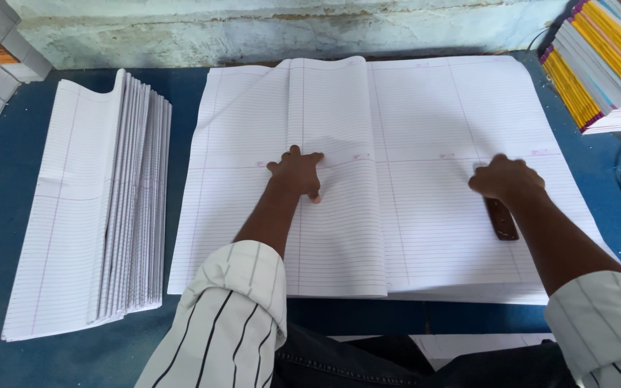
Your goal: The person folds large sheets of lined paper in half, then uses a small wooden block to press and crease the fold. They repeat this process for multiple sheets, stacking the folded sheets to the left.
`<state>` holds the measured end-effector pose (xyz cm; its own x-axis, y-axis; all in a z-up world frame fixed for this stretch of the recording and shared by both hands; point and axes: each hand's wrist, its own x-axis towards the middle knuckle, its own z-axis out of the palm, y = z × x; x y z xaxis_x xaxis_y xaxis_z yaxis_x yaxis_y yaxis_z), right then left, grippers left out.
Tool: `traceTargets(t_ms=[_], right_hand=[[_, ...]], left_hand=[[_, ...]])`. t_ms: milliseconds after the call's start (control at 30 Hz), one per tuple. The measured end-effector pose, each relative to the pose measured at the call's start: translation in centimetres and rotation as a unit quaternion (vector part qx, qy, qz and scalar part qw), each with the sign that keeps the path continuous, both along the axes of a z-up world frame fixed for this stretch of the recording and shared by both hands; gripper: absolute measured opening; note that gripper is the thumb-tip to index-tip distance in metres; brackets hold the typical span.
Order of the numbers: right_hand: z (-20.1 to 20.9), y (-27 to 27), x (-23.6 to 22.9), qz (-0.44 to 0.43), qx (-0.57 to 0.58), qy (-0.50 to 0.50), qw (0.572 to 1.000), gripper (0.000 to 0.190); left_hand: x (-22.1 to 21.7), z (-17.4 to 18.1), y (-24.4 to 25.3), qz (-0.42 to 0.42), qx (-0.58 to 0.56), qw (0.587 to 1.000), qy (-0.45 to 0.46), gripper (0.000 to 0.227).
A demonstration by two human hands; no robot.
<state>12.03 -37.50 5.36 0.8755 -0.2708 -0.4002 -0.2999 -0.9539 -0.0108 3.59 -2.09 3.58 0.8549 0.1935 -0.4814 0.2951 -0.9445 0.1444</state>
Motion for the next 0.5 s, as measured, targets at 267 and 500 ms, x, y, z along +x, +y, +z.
traceTargets(t_ms=[267, 500], right_hand=[[-2.0, -1.5, 1.2, 0.050, -0.070, 0.044, 0.995, 0.049], [-1.7, -0.4, 2.3, 0.120, -0.012, 0.000, 0.993, 0.033]], left_hand=[[0.2, -0.4, -0.1, 0.012, -0.004, 1.000, 0.004, 0.105], [0.2, -0.3, 0.3, 0.009, -0.015, 1.000, 0.007, 0.109]])
